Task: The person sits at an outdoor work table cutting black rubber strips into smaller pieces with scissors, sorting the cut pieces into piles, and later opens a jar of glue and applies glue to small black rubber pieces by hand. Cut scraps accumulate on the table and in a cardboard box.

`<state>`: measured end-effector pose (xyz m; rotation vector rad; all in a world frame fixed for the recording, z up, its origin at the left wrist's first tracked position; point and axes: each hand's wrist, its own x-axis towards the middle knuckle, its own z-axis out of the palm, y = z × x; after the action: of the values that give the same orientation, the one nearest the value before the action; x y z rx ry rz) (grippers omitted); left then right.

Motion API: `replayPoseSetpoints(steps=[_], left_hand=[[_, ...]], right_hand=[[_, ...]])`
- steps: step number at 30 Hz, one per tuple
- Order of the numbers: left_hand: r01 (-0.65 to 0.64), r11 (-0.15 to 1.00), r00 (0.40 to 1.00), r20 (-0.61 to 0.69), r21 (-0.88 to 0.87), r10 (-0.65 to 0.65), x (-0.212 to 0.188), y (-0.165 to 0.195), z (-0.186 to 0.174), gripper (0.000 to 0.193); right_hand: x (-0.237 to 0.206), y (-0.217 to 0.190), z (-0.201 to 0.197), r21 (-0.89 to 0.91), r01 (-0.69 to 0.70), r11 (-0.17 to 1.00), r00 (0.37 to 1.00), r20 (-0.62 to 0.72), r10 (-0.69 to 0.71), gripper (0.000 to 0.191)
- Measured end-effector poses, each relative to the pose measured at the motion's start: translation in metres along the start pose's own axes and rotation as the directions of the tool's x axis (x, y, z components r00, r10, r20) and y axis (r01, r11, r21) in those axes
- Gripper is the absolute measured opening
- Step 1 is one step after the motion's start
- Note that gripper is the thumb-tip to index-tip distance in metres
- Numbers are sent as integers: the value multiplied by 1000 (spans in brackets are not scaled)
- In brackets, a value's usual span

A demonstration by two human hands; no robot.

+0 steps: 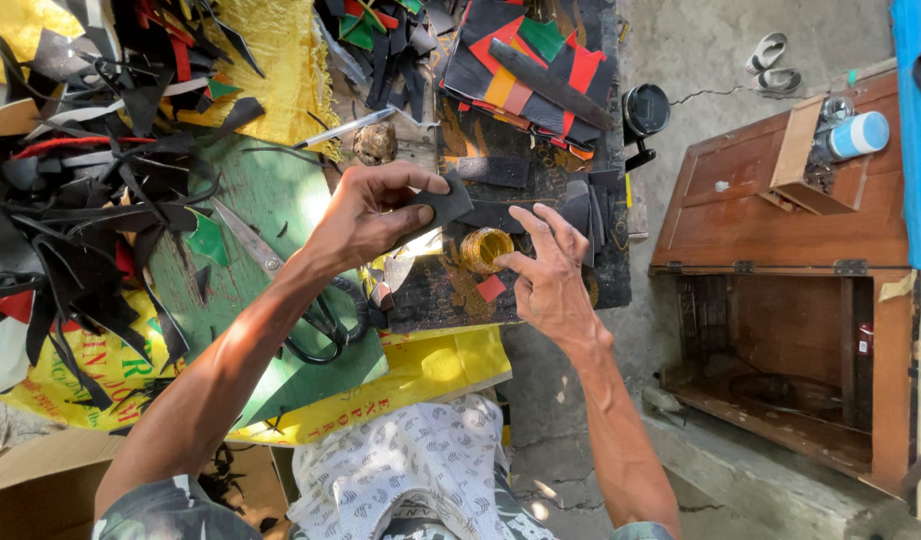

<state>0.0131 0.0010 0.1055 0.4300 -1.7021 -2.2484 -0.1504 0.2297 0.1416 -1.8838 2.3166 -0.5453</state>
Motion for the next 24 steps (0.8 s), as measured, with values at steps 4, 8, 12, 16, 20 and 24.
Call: replayPoseSetpoints(steps=[4, 8, 12, 16, 20, 24], left_hand=[[14, 992, 998, 67, -129, -6, 0, 0, -3, 31], [59, 995, 996, 74, -79, -53, -2, 0, -4, 30], [48, 989, 983, 181, -138, -22, -4, 2, 1, 24], [-27, 973, 958, 273, -229, 91, -4, 6, 12, 22], [-53, 968, 944, 303, -247, 129, -4, 11, 17, 23], [-52, 971, 940, 316, -234, 126, -3, 15, 19, 25]], right_hand=[[-1, -4, -12, 94, 9, 996, 999, -33, -6, 35], [-10, -12, -32, 423, -24, 906, 918, -349, 187, 29], [-8, -28, -30, 820, 165, 549, 793, -441, 420, 21], [-3, -52, -12, 795, 81, 602, 901, -316, 297, 36], [2, -62, -6, 800, 82, 595, 923, -286, 257, 44], [3, -63, -8, 781, 44, 623, 929, -261, 261, 44]])
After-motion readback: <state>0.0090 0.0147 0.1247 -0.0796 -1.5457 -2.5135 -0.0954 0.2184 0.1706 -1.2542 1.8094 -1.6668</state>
